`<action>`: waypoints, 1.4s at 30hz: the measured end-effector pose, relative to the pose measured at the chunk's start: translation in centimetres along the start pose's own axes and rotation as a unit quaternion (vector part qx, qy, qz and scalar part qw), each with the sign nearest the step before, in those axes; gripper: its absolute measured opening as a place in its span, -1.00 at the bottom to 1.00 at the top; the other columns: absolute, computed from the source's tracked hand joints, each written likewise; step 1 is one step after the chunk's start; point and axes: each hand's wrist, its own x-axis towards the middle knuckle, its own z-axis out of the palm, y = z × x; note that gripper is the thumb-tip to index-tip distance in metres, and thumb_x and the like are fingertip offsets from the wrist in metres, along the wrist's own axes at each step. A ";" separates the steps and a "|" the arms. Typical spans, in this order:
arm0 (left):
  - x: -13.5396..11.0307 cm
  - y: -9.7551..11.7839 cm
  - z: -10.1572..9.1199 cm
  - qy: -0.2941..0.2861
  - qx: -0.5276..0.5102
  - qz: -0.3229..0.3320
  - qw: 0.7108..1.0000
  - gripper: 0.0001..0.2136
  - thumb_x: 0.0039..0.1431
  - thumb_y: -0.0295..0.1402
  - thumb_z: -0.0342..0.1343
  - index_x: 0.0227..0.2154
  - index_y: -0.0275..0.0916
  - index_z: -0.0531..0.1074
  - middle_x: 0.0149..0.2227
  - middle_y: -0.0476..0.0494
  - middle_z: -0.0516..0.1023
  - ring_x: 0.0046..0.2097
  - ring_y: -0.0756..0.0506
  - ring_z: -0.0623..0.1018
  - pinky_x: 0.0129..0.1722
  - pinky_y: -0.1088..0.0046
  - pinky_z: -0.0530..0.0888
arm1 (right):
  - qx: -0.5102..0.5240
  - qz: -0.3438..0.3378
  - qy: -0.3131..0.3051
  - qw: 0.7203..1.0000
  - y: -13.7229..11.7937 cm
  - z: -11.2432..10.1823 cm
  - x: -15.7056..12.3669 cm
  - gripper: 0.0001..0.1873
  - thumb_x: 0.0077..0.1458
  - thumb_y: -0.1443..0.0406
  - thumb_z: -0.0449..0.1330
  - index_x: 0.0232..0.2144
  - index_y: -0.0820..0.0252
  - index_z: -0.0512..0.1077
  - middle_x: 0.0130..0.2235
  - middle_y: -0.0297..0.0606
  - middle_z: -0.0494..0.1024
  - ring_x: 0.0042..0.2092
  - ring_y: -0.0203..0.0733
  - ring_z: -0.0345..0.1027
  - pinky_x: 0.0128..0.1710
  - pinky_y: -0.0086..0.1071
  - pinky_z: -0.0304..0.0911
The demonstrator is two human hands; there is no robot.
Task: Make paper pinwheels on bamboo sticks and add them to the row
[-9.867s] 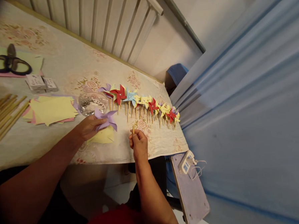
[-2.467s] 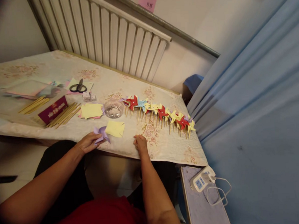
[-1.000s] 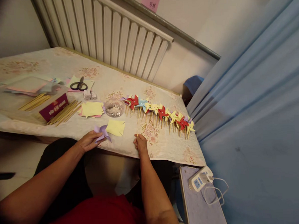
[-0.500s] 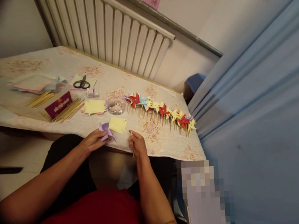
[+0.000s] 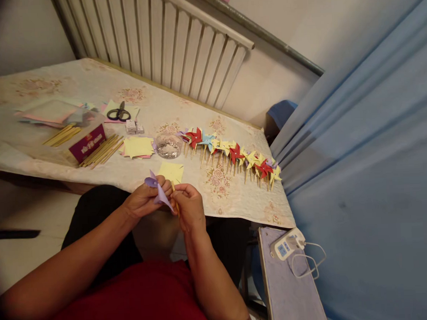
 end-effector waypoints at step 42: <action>-1.1 1.0 1.2 0.012 0.013 -0.041 0.999 -0.68 -0.17 -0.46 0.40 -0.55 -0.23 0.29 -0.51 0.02 0.42 -0.59 -0.05 0.46 -0.72 0.48 0.40 | -0.042 0.002 0.011 0.999 0.1 2.1 -2.7 -0.76 -0.16 0.22 0.36 -0.43 0.16 0.42 -0.56 -0.46 0.49 -0.62 -0.36 0.33 -0.66 -0.50 0.31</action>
